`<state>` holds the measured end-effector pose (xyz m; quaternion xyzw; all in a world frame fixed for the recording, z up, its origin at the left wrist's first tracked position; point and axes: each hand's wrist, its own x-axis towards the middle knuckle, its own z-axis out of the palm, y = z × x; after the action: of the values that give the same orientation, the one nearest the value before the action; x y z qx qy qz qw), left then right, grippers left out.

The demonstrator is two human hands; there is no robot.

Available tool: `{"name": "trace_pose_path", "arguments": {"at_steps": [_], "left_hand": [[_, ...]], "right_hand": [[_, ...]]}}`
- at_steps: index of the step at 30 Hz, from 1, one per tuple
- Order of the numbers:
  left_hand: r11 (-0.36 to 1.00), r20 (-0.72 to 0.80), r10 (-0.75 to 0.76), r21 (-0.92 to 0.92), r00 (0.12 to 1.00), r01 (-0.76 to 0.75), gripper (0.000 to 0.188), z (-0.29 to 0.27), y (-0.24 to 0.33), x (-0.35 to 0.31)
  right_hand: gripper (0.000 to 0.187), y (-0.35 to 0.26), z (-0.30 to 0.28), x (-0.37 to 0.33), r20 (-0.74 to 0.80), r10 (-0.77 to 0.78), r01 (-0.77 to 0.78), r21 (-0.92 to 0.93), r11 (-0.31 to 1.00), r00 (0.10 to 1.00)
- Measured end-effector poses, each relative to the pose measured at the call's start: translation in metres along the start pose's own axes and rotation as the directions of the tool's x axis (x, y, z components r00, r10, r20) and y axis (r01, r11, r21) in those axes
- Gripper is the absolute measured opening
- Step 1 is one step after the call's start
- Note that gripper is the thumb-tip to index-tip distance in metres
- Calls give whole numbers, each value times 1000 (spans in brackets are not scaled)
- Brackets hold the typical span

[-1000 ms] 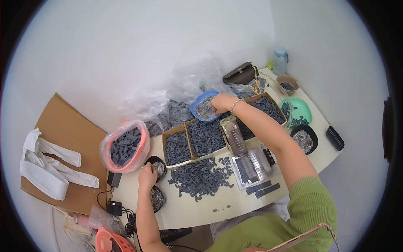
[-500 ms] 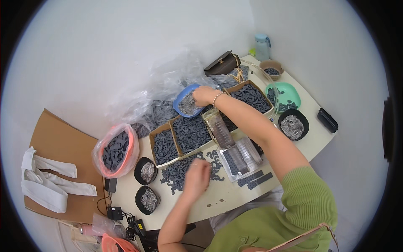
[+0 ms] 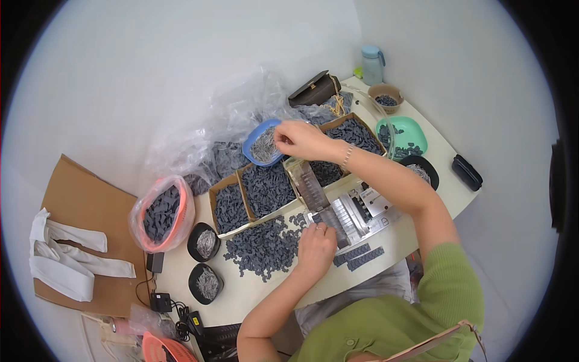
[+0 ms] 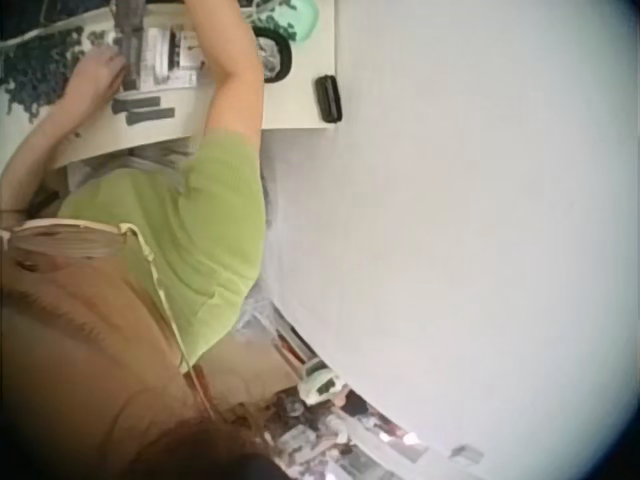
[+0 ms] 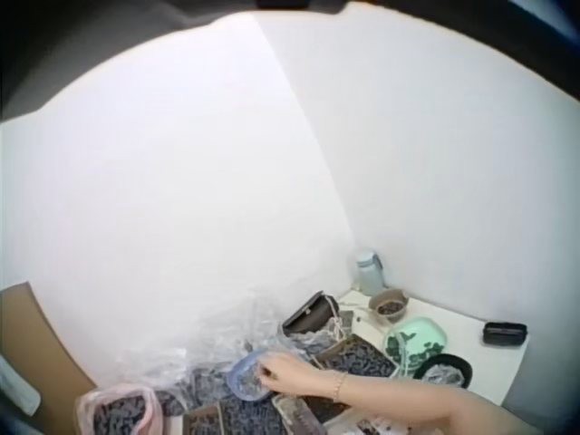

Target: The person sorts small grey and black cable components into containers and a mechanical fixture by hand.

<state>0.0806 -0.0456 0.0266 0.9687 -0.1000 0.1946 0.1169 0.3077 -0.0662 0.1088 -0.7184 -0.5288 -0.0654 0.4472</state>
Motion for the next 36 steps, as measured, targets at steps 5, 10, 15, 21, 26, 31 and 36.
{"name": "trace_pose_path", "arguments": {"at_steps": [5,10,15,21,26,31,36], "left_hand": [[991,-58,-93,-100,994,87,7,6,0,-2],[974,-109,-91,-219,990,65,11,1,0,-4],[991,-143,108,-64,984,-119,16,9,0,-25],[988,-56,94,128,994,-86,10,10,17,-34],[974,-62,98,213,993,-83,10,12,31,-34],[951,-18,127,285,992,-117,9,9,35,-36],[956,8,98,276,995,-96,9,11,37,-31]], "right_hand": [[13,-20,-20,-64,376,-2,-40,102,994,927],[12,-12,4,-132,441,-104,206,-191,960,892],[13,-21,22,-153,371,-132,300,-443,845,919],[15,-23,21,-159,357,-120,271,-411,870,926],[26,-19,6,-166,330,-140,261,-357,897,934],[32,-30,-3,-184,288,-135,254,-429,867,948],[35,-33,6,-194,260,-179,289,-489,823,949]]}}
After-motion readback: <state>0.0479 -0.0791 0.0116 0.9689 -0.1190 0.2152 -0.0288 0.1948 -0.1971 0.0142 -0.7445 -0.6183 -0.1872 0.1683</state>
